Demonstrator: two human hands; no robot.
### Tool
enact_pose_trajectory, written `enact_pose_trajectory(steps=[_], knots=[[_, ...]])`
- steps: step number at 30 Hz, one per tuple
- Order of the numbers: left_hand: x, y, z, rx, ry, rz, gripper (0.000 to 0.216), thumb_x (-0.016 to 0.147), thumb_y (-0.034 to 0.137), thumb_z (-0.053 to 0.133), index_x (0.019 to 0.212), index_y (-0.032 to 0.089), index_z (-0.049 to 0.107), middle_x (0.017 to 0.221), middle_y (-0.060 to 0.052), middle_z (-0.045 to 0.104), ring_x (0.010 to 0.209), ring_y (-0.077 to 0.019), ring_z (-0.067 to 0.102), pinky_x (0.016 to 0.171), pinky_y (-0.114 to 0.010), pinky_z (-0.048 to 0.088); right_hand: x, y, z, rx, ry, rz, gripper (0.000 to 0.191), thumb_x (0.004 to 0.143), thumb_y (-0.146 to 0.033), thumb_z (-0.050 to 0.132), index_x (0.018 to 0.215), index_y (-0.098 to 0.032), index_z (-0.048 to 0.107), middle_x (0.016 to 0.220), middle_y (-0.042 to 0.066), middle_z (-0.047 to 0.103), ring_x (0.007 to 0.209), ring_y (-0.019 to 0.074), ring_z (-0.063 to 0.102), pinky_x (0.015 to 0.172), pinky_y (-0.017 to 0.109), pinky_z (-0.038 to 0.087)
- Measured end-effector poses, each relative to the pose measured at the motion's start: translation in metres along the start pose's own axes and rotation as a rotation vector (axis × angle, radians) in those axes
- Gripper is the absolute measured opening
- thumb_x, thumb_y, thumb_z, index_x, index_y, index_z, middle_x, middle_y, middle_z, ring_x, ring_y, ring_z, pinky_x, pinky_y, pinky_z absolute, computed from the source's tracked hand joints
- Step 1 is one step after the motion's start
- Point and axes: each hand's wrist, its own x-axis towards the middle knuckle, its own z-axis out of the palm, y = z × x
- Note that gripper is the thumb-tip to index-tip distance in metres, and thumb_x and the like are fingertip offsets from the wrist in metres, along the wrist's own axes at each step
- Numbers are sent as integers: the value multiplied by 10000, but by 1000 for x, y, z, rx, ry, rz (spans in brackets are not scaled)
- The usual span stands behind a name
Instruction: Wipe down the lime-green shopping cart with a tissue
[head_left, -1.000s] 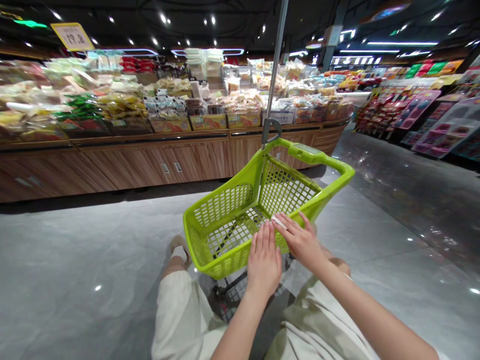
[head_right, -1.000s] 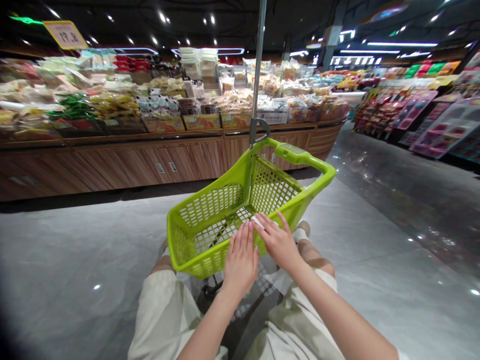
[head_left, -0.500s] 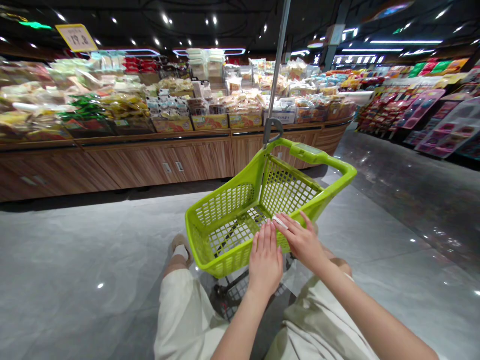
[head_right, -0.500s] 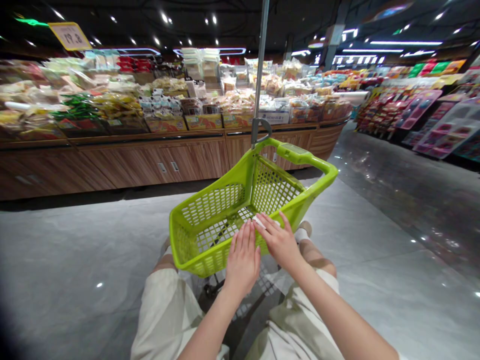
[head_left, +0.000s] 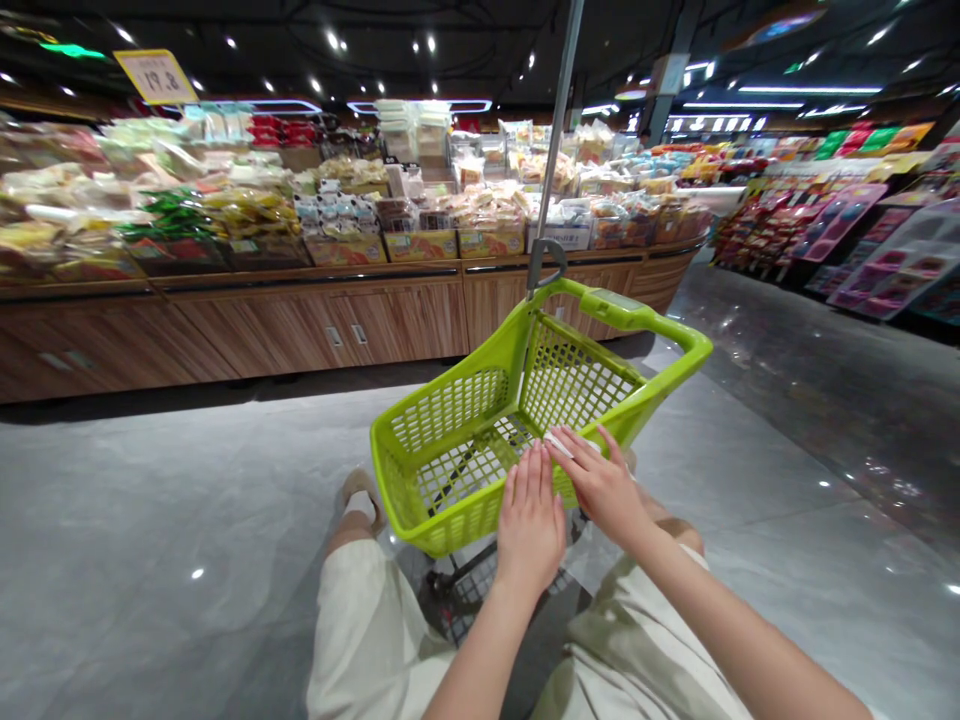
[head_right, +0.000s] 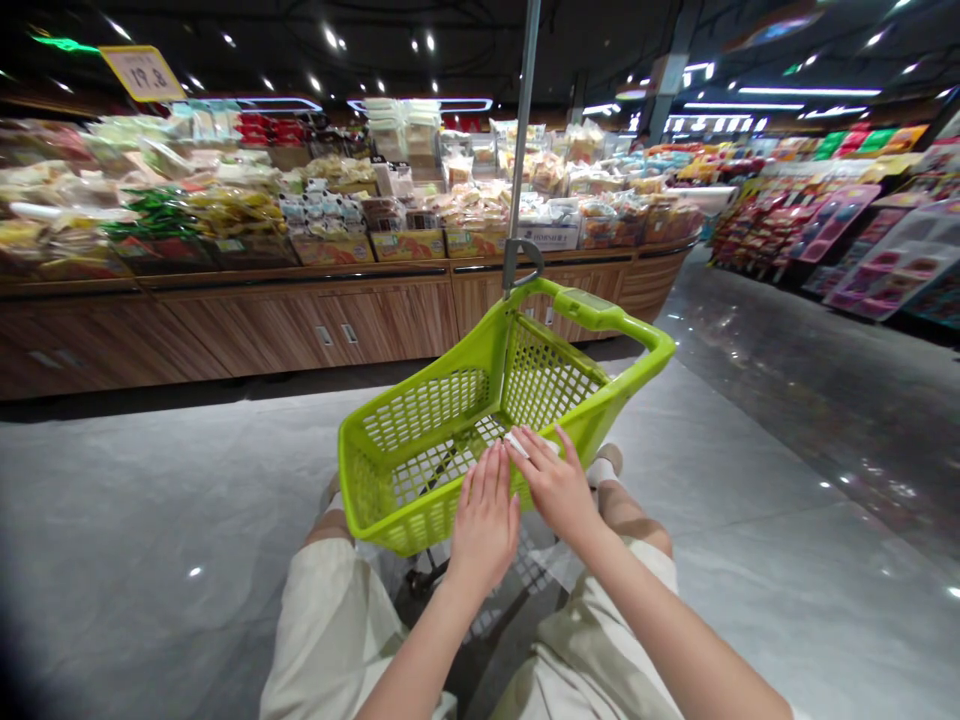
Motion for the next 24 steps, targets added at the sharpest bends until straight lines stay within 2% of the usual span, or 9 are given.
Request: enact_pose_trajectory(steps=[2, 4, 6, 9, 12, 14, 17, 21, 24], knots=[[0, -2, 0, 3, 2, 9, 606, 976, 264, 335, 1530, 82, 169, 1610, -97, 217, 1489, -207, 173, 1207, -398, 254, 0, 27, -10, -47, 38, 48, 540, 856, -53, 424, 1343, -262, 530, 1415, 56, 552, 1321, 201, 493, 1189, 515, 51], [-1, -3, 0, 7, 5, 13, 611, 973, 268, 344, 1529, 81, 171, 1613, -95, 207, 1488, -209, 178, 1205, -395, 259, 1, 62, -21, -123, 138, 187, 497, 868, -81, 431, 1312, -267, 555, 1382, 72, 582, 1299, 239, 517, 1164, 584, 26], [-1, -1, 0, 13, 6, 6, 623, 967, 270, 361, 1530, 84, 170, 1614, -100, 201, 1487, -213, 182, 1205, -399, 261, 2, 82, -25, -177, 232, 317, 471, 873, -102, 437, 1298, -257, 566, 1368, 94, 591, 1288, 271, 525, 1142, 624, 24], [-1, 2, 0, 14, 5, -7, 631, 965, 268, 367, 1532, 82, 161, 1615, -108, 192, 1487, -221, 182, 1206, -406, 257, 2, 62, -17, -164, 223, 359, 514, 846, -73, 436, 1324, -229, 543, 1411, 107, 549, 1316, 270, 496, 1151, 604, 50], [0, 2, 1, 3, 4, -5, 632, 968, 263, 355, 1535, 84, 142, 1613, -110, 199, 1490, -225, 171, 1205, -416, 258, -1, 11, -1, -61, 94, 155, 573, 821, -43, 432, 1361, -219, 514, 1445, 86, 516, 1354, 221, 455, 1184, 500, 112], [0, 0, 0, -1, 4, 1, 633, 969, 259, 351, 1537, 89, 129, 1609, -112, 214, 1490, -222, 169, 1205, -418, 260, -2, -5, 2, -14, 28, 14, 593, 823, -42, 429, 1379, -235, 500, 1440, 67, 524, 1349, 194, 460, 1190, 458, 131], [0, -4, -1, -4, 0, 11, 632, 970, 256, 348, 1537, 87, 125, 1609, -107, 214, 1489, -214, 173, 1204, -407, 265, 0, 20, -8, -52, 33, 20, 574, 838, -50, 424, 1356, -277, 521, 1396, 50, 571, 1298, 200, 515, 1187, 511, 75], [0, -3, 0, -3, 4, 8, 627, 969, 267, 353, 1533, 83, 149, 1615, -101, 192, 1488, -216, 178, 1203, -405, 267, 6, 76, -24, -155, 222, 274, 451, 869, -98, 432, 1252, -269, 598, 1307, 68, 641, 1249, 252, 558, 1145, 610, 22], [0, 1, 1, 5, 11, -5, 620, 969, 271, 352, 1529, 75, 169, 1614, -109, 194, 1484, -228, 194, 1204, -413, 260, 7, 60, -17, -142, 240, 337, 466, 846, -80, 441, 1257, -240, 595, 1336, 91, 618, 1283, 271, 527, 1145, 611, 33]])
